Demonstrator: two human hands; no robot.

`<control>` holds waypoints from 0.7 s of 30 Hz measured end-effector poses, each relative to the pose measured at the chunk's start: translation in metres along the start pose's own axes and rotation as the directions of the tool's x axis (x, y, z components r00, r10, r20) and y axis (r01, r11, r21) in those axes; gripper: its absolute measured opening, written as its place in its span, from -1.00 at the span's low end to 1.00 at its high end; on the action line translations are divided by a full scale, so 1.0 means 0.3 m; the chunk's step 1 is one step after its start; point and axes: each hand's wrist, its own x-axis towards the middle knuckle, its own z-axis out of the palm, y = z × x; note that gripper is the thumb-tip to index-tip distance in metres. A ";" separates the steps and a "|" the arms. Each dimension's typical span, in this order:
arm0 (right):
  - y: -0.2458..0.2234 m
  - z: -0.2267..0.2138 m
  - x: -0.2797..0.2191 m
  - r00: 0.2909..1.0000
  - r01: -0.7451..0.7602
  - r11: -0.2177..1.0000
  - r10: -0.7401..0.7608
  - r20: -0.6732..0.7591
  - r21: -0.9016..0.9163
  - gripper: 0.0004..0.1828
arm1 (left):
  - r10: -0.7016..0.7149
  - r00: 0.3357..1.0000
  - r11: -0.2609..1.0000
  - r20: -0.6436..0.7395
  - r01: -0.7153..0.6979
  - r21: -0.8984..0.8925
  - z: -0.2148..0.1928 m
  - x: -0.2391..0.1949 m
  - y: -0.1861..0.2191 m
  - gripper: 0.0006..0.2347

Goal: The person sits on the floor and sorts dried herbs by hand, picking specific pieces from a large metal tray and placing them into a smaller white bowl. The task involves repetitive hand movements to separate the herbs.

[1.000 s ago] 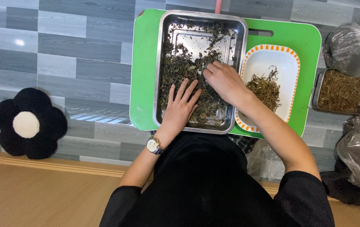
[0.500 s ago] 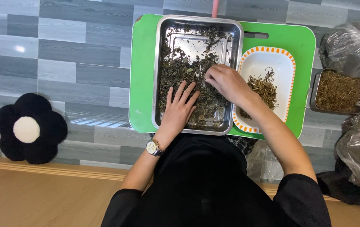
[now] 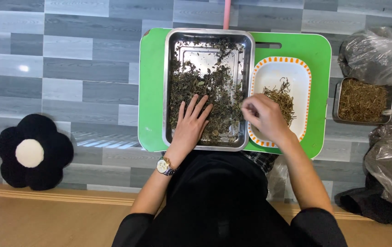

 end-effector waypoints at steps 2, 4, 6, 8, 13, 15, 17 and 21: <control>0.006 -0.046 -0.065 0.998 -0.048 0.999 0.048 -0.040 -0.003 -0.93 | -0.012 0.999 1.000 0.032 0.011 0.019 0.002 0.006 0.002 -0.56; -0.015 -0.095 -0.115 0.992 -0.096 0.995 0.095 -0.083 -0.004 -0.95 | -0.022 0.998 0.999 0.065 0.020 0.039 0.007 0.017 0.003 -0.51; -0.061 -0.146 -0.145 0.974 -0.174 0.984 0.169 -0.149 -0.026 -0.90 | -0.032 0.992 0.996 0.124 0.022 0.081 0.014 0.035 -0.001 -0.46; -0.062 -0.147 -0.180 0.963 -0.210 0.978 0.206 -0.172 -0.010 -0.91 | -0.028 0.989 0.992 0.143 0.010 0.124 0.010 0.059 -0.001 -0.44; -0.011 -0.108 -0.246 0.947 -0.237 0.971 0.222 -0.233 -0.038 -0.88 | -0.026 0.977 0.967 0.211 -0.029 0.255 -0.016 0.129 0.015 -0.37; -0.003 -0.096 -0.255 0.943 -0.254 0.967 0.244 -0.226 -0.016 -0.89 | -0.028 0.972 0.937 0.234 -0.056 0.346 0.001 0.166 0.010 -0.28; 0.029 -0.074 -0.271 0.943 -0.268 0.963 0.256 -0.211 -0.029 -0.90 | -0.044 0.966 0.932 0.254 -0.051 0.358 0.023 0.209 0.011 -0.27; 0.025 -0.065 -0.272 0.944 -0.286 0.954 0.265 -0.196 -0.087 -0.88 | -0.047 0.955 0.933 0.293 -0.063 0.354 0.064 0.253 0.047 -0.33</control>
